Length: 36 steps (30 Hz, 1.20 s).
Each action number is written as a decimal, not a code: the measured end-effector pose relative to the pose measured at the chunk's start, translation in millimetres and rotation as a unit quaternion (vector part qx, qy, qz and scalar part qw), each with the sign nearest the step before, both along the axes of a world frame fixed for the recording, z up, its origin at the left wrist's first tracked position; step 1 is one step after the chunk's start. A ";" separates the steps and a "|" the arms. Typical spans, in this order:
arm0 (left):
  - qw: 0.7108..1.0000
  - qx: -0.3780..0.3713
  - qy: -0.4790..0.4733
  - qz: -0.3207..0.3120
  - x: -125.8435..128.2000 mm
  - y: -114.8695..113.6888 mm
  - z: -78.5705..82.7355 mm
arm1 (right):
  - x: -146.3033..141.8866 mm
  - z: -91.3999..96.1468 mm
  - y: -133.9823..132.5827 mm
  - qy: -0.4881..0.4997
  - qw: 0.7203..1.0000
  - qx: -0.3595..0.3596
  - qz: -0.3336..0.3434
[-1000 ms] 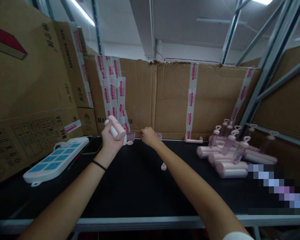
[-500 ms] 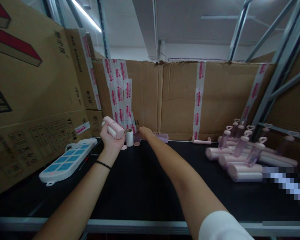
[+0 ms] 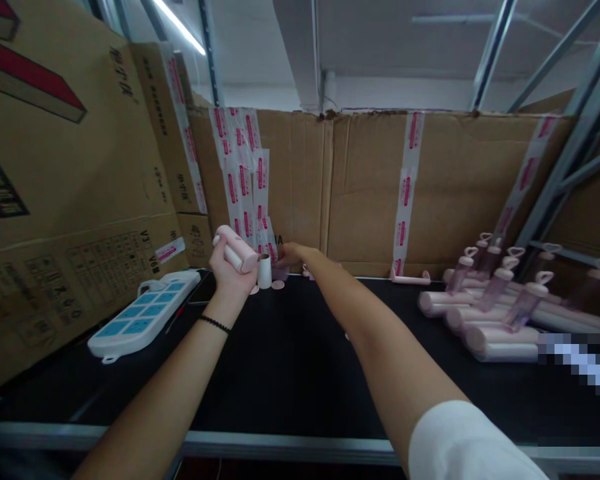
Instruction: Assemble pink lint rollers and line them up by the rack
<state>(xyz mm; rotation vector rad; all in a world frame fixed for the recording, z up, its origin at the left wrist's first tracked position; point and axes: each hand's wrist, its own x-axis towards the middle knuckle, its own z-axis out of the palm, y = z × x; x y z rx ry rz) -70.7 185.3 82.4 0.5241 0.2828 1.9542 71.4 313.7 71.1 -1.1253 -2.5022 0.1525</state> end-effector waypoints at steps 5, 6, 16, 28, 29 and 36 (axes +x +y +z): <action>1.000 -0.003 0.002 0.002 -2.5 -0.9 1.3 | 17.2 -1.8 -2.5 0.084 0.996 0.014 -0.014; 1.000 0.001 0.002 0.005 -3.4 -1.5 2.1 | 20.6 -0.9 -3.9 0.113 0.993 0.026 -0.021; 0.989 -0.065 0.118 -0.056 34.1 -5.2 -11.6 | 88.0 15.4 -64.9 0.585 0.810 0.016 -0.019; 0.910 -0.103 0.343 -0.209 78.5 -23.1 -52.9 | 150.8 -28.1 -165.7 0.530 0.822 -0.207 -0.025; 0.911 -0.103 0.342 -0.206 78.4 -22.9 -52.6 | 151.4 -27.9 -170.9 0.489 0.849 -0.199 -0.002; 0.916 -0.089 0.345 -0.183 81.2 -25.4 -52.2 | 148.1 -31.5 -191.2 0.380 0.923 -0.042 0.042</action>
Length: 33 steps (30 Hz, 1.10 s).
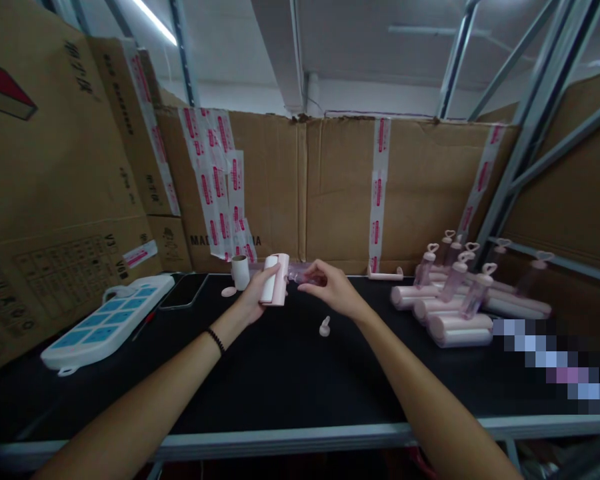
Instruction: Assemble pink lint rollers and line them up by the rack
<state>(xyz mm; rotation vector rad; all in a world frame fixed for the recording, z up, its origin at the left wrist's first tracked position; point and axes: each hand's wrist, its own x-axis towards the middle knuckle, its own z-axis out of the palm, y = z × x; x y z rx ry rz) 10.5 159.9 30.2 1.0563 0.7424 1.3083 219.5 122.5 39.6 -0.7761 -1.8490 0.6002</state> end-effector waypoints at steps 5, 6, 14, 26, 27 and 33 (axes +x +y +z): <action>1.000 0.018 0.008 0.000 4.2 -6.4 2.8 | -1.0 -3.0 0.3 -0.036 0.999 0.021 -0.034; 1.000 0.023 0.007 -0.004 4.7 -7.7 3.7 | -1.0 -3.2 0.8 -0.034 0.998 0.023 -0.036; 0.995 0.073 0.067 -0.009 7.5 -18.9 10.7 | 2.5 0.6 -4.5 -0.047 0.997 0.049 -0.031; 0.990 0.120 0.079 0.006 9.5 -13.3 12.6 | -5.5 0.2 -5.9 -0.021 0.999 0.031 -0.039; 0.989 0.126 0.080 0.007 8.8 -12.9 13.2 | -6.5 -0.1 -5.3 -0.008 0.999 0.021 -0.033; 0.984 0.155 0.078 0.030 9.4 -15.7 17.4 | -8.4 3.5 -6.3 0.058 0.997 -0.043 0.011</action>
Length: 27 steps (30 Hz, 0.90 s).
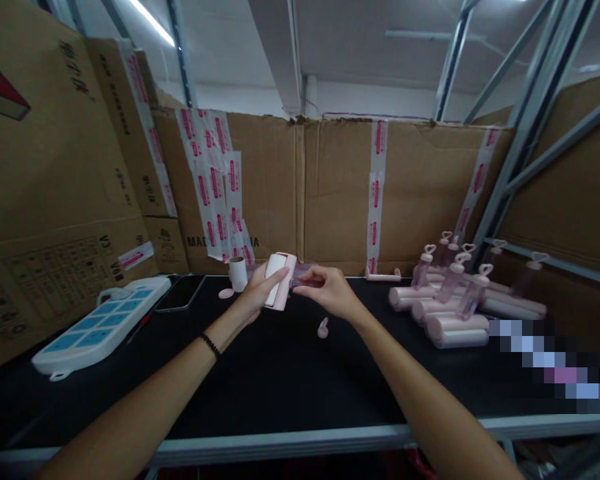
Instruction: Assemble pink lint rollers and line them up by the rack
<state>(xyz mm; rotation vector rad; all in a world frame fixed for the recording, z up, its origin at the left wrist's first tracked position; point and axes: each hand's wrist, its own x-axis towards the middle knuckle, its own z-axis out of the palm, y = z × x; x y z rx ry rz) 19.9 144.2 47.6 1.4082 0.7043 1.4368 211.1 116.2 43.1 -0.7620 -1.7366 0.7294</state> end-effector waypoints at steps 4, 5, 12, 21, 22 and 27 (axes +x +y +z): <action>1.000 -0.022 -0.004 -0.013 2.8 -0.7 0.6 | 2.5 8.0 -6.2 -0.023 1.000 -0.005 -0.015; 0.999 -0.038 -0.006 -0.019 2.6 -0.4 0.2 | 3.2 9.8 -6.7 -0.011 1.000 -0.003 -0.025; 0.991 -0.080 0.049 -0.095 -12.9 -2.0 5.6 | 8.0 11.0 4.8 0.184 0.980 0.028 -0.068; 0.949 0.085 0.255 -0.166 -7.2 -8.1 16.6 | -13.8 10.4 -4.7 0.087 0.995 -0.033 0.041; 0.954 0.079 0.247 -0.152 -8.0 -6.3 16.4 | -9.8 13.2 -5.8 0.070 0.996 -0.030 0.043; 0.992 0.043 0.116 -0.032 -19.7 6.8 18.8 | 36.5 20.2 -7.7 -0.159 0.984 -0.073 0.037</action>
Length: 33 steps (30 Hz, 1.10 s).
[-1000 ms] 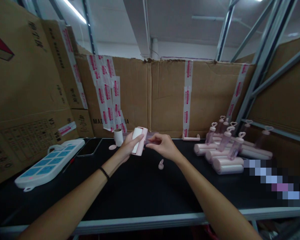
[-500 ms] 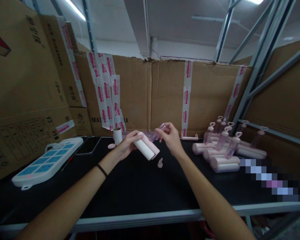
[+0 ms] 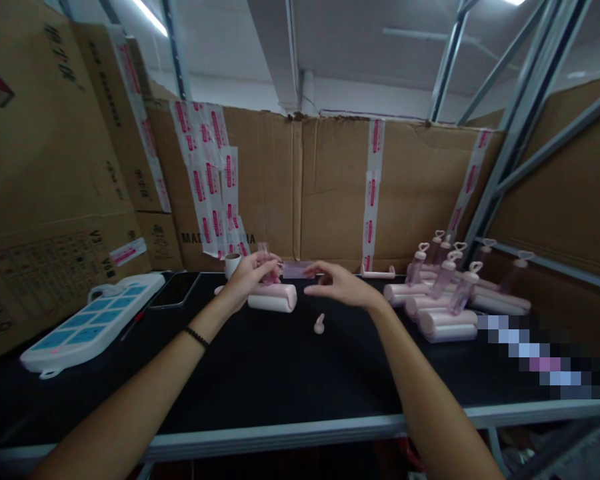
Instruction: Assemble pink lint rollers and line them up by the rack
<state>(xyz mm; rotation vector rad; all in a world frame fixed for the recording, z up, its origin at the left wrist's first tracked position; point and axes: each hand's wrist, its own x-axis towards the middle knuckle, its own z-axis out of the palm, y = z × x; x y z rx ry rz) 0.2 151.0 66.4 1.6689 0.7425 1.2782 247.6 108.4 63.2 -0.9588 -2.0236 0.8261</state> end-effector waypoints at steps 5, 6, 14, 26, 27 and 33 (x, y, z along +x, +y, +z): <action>0.991 -0.029 -0.123 0.046 -2.8 5.1 4.3 | 19.1 -15.9 3.7 -0.201 0.964 -0.148 0.089; 0.990 -0.031 -0.129 0.046 -1.5 4.7 4.6 | 17.0 -18.6 5.0 -0.210 0.963 -0.138 0.098; 0.999 0.027 -0.046 0.000 15.8 -7.5 -5.3 | -3.9 -11.7 7.4 0.087 0.996 0.010 -0.012; 0.940 0.230 0.252 0.026 30.4 -37.6 -6.0 | -36.3 -6.8 -1.1 0.355 0.933 0.051 -0.032; 0.932 0.236 0.273 0.037 29.4 -38.0 -4.8 | -35.9 -5.6 -2.5 0.346 0.936 0.053 -0.033; 0.876 0.258 0.400 0.074 26.4 -40.8 0.0 | -32.3 4.9 -10.1 0.253 0.962 0.093 -0.042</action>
